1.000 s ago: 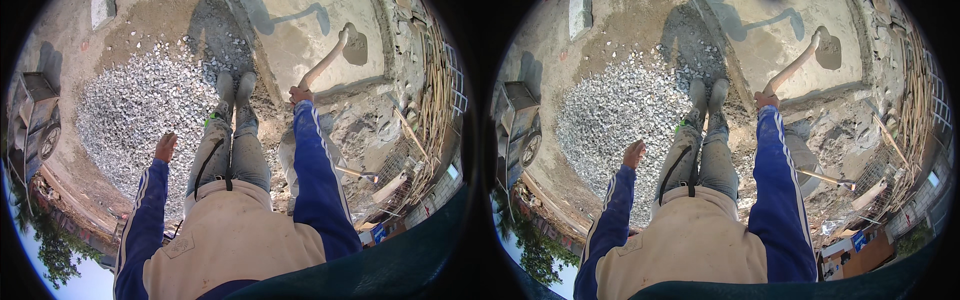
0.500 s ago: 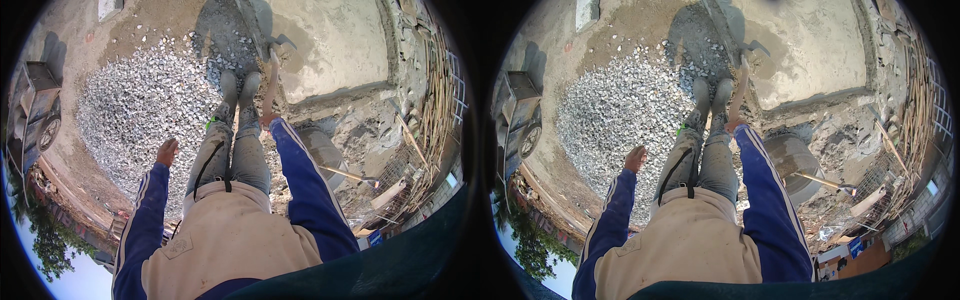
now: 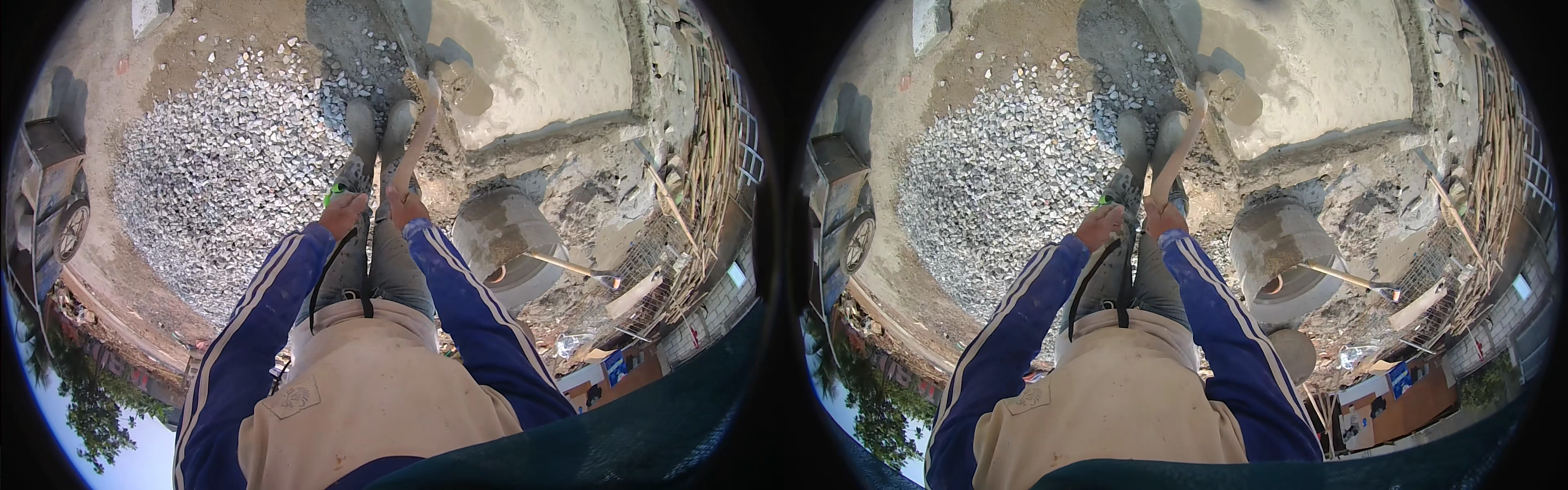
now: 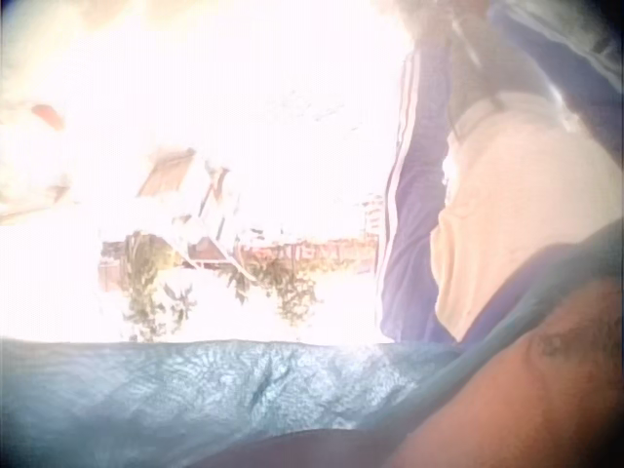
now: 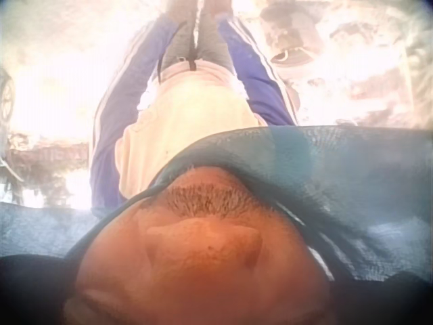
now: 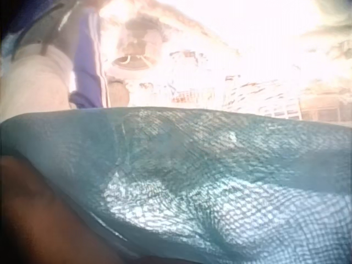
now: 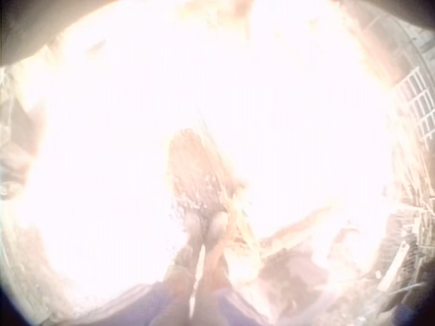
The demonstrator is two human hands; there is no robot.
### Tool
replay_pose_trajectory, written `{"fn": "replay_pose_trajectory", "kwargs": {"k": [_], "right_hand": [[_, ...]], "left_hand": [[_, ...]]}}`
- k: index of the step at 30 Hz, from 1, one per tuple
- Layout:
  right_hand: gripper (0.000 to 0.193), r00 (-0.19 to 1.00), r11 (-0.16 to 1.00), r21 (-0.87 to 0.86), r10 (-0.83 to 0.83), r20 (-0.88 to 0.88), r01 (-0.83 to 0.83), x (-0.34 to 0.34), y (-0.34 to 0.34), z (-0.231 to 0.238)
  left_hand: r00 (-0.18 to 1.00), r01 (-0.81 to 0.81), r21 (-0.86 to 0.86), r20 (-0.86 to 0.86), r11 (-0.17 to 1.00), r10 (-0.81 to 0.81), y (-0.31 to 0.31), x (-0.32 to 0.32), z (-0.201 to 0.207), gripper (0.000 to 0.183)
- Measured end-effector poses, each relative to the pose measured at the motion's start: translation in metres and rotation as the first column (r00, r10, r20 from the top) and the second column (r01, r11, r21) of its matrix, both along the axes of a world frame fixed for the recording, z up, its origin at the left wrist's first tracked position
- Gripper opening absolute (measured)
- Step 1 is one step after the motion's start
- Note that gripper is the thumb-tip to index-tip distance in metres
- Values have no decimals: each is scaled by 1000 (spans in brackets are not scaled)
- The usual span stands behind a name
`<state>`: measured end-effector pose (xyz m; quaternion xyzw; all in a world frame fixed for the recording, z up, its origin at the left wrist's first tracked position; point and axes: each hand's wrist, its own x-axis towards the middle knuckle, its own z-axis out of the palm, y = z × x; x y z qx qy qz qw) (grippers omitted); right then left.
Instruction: The person moves a large concrete cylinder across a construction site, rotates it on its end, and later uses a piece of brick to scrape its surface before walking away and picking up a shovel.
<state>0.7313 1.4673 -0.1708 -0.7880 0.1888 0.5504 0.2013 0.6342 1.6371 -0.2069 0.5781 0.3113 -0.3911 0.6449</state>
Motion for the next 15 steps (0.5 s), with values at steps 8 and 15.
{"fn": "replay_pose_trajectory", "kwargs": {"k": [8, 15], "right_hand": [[61, 742, 676, 309, -586, -326, 669, -28, -16, -80], [56, 16, -1, 35, -885, -465, 999, 52, 3, -158]], "left_hand": [[976, 202, 317, -142, 927, -164, -27, 50, -32, 45], [979, 113, 231, -193, 966, -69, -41, 45, -10, 40]]}}
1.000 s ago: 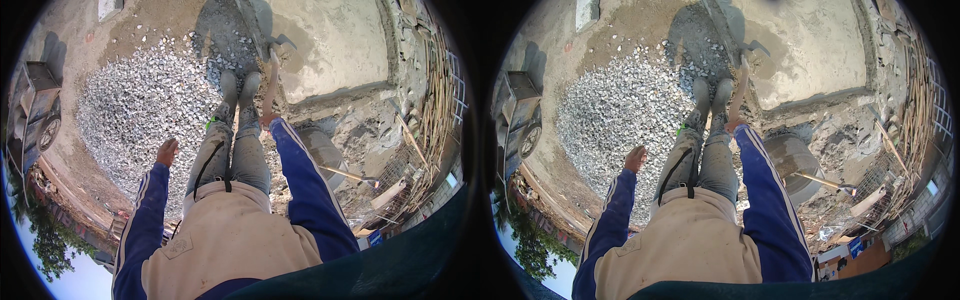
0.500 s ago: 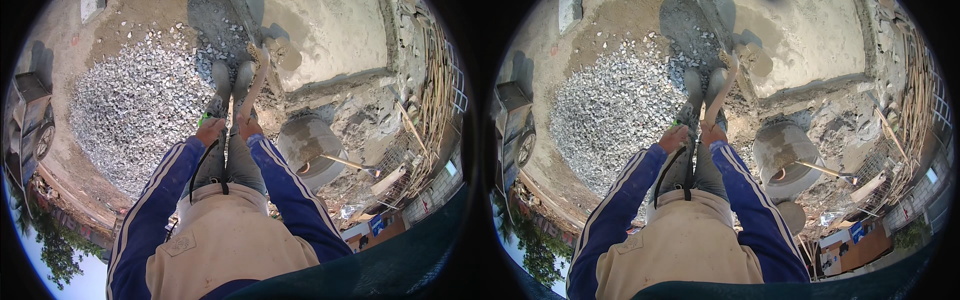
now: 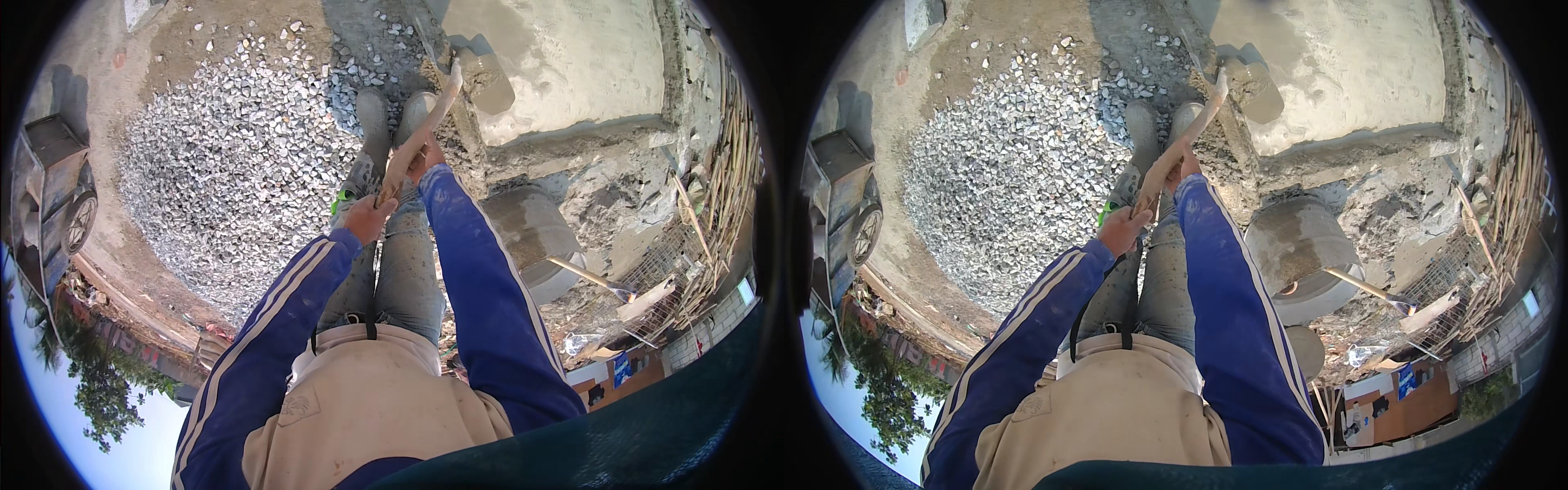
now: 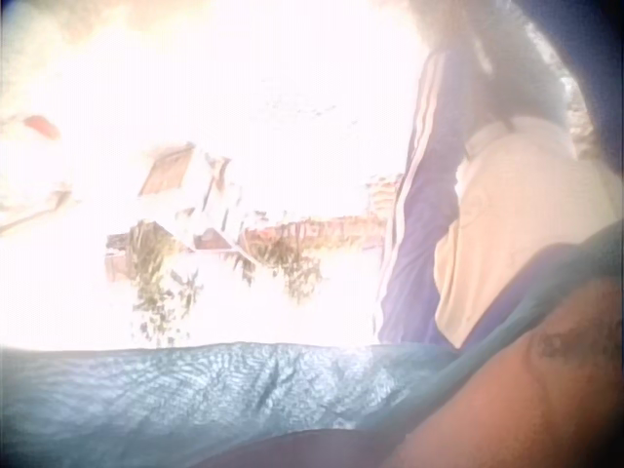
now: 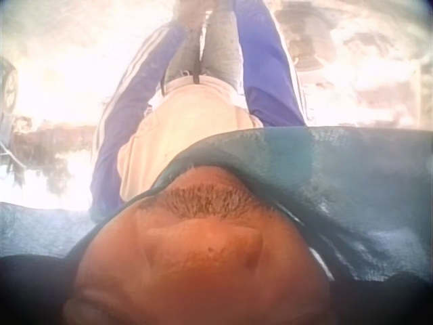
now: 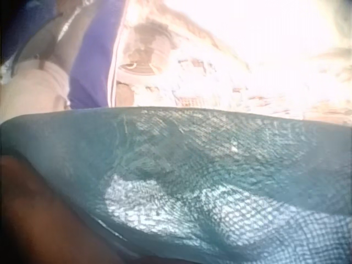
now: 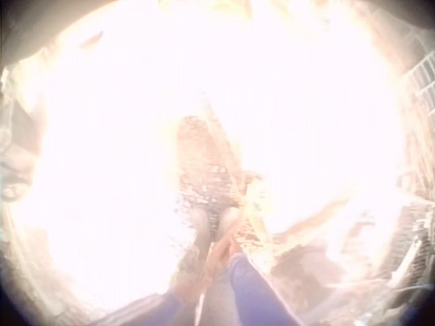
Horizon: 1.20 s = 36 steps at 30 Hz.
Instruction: The person moves a large concrete cylinder across a construction site, rotates it on its end, and later uses a piece of brick to scrape its surface before walking away and picking up a shovel.
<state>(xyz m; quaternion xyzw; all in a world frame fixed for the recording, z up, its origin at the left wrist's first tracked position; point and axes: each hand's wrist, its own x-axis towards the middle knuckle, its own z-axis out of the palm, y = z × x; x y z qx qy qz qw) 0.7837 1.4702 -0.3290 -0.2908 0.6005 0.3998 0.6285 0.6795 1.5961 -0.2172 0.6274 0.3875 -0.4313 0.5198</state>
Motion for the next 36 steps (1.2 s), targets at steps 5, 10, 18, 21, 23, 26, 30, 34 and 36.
{"fn": "replay_pose_trajectory", "kwargs": {"k": [5, 10, 18, 21, 23, 26, 30, 34, 36], "right_hand": [[21, 885, 891, -8, 451, 114, -453, 34, -16, -24], [21, 878, 914, -108, 405, 255, -390, 62, -77, 15], [18, 924, 685, -712, 158, 349, 152, 137, -140, 61], [20, 925, 582, -801, 213, 316, 140, 167, -130, 73], [23, 948, 536, -840, 218, 234, 84, 171, -118, 63], [26, 956, 560, -809, 294, -7, -178, 141, -109, 16], [24, -228, -274, -194, 946, -230, -942, 73, -104, -42], [33, 469, 467, 52, 882, 41, -883, 106, -119, 5], [34, 508, 512, -83, 859, 62, -855, 117, -130, 29]], "left_hand": [[989, -147, -305, -62, 941, 135, -25, 33, 28, 39], [945, 137, -187, 321, 973, -71, -34, 52, 64, 38], [847, -484, 267, -95, 833, 523, 120, -108, -16, 33], [866, -402, 412, -118, 818, 485, 159, -170, -5, 34], [911, -236, 407, -222, 882, 346, 165, -215, -8, 39], [951, -184, 365, -167, 912, 259, 141, -200, 17, 44], [868, -466, 177, -95, 867, 487, 82, -158, 23, 33], [935, -318, -32, 152, 948, 319, 61, -49, 77, 35], [881, -425, -63, 202, 903, 429, 64, -8, 104, 35]]}}
